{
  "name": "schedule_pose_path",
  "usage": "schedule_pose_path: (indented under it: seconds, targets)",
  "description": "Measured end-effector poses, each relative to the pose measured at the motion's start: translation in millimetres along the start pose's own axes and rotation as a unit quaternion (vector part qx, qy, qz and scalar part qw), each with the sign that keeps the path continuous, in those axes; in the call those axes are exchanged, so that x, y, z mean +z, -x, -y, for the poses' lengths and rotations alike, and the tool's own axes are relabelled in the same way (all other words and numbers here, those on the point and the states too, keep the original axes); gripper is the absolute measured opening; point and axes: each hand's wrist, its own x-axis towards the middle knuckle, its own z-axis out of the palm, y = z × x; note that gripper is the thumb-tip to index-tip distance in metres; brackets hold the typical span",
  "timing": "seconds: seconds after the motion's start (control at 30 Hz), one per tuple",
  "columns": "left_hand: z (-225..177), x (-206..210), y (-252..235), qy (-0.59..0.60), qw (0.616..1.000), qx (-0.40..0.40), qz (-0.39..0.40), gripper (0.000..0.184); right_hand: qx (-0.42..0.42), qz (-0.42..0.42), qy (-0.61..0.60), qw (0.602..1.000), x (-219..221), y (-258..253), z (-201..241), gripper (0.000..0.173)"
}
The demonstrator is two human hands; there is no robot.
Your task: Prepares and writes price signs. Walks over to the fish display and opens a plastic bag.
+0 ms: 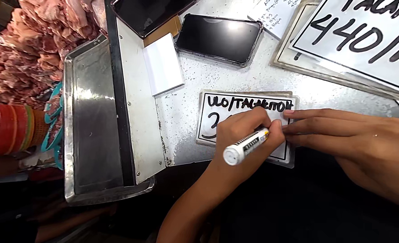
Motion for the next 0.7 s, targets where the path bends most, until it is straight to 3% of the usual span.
schedule_pose_path:
  seconds: [0.37,0.7]
  targets:
    - [-4,9,-2,0.022,0.998,0.039,0.036,0.014,0.024,-0.006,0.047,0.999,-4,-3,4,0.029]
    - [-5,11,0,0.038,0.998,0.022,0.043,0.014,0.019,-0.018,0.046,0.999,-2,-2,1,0.025]
